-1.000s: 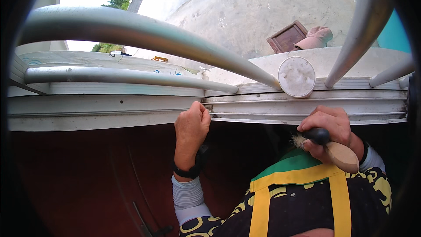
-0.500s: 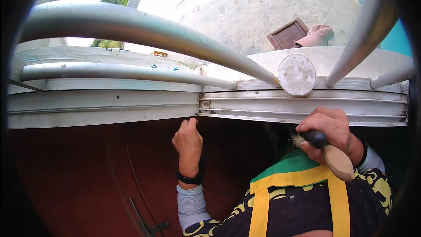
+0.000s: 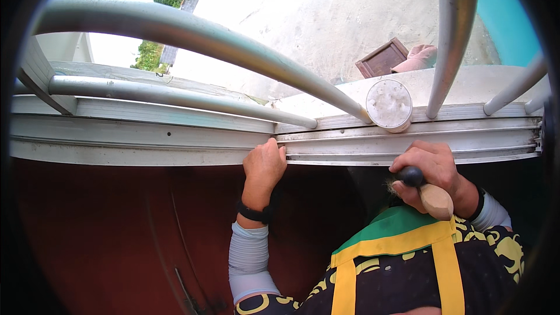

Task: The person applies a coating to the white trim of a window frame using a brush and then installs small metal clips into the track of the frame by hand.

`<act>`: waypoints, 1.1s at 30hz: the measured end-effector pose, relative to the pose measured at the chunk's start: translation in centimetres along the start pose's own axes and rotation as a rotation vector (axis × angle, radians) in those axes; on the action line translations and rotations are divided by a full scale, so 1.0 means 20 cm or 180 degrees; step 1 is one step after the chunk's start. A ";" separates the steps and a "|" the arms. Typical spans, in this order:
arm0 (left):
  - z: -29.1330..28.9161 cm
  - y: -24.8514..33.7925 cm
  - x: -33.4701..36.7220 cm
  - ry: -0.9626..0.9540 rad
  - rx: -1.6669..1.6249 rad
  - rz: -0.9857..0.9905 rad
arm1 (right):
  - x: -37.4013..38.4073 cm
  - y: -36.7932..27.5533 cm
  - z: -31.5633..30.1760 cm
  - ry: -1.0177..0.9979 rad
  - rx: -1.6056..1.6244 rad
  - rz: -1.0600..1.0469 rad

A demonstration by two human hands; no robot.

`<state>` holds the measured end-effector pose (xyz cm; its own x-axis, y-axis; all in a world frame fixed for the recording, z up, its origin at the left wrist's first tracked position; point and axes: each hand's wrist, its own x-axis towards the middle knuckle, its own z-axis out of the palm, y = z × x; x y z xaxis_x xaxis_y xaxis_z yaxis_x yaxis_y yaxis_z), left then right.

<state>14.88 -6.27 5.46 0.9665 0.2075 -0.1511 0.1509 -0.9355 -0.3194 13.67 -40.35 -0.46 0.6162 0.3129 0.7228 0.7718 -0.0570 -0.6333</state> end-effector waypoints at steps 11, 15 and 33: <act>-0.03 -0.02 0.07 -0.0363 -0.0467 0.0300 | 0.00 -0.03 0.01 0.0174 -0.0075 0.0114; 0.03 -0.09 0.18 -0.0726 -0.0865 0.0311 | 0.00 -0.04 0.01 0.0175 -0.0068 0.0153; -0.05 -0.12 -0.41 0.0604 -0.0859 0.0615 | 0.00 -0.05 0.01 -0.0005 -0.0040 0.0311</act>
<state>6.85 -5.94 8.31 0.9999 -0.0130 -0.0004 -0.0130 -0.9991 -0.0402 12.86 -40.05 0.12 0.6883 0.3067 0.6574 0.7100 -0.0991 -0.6972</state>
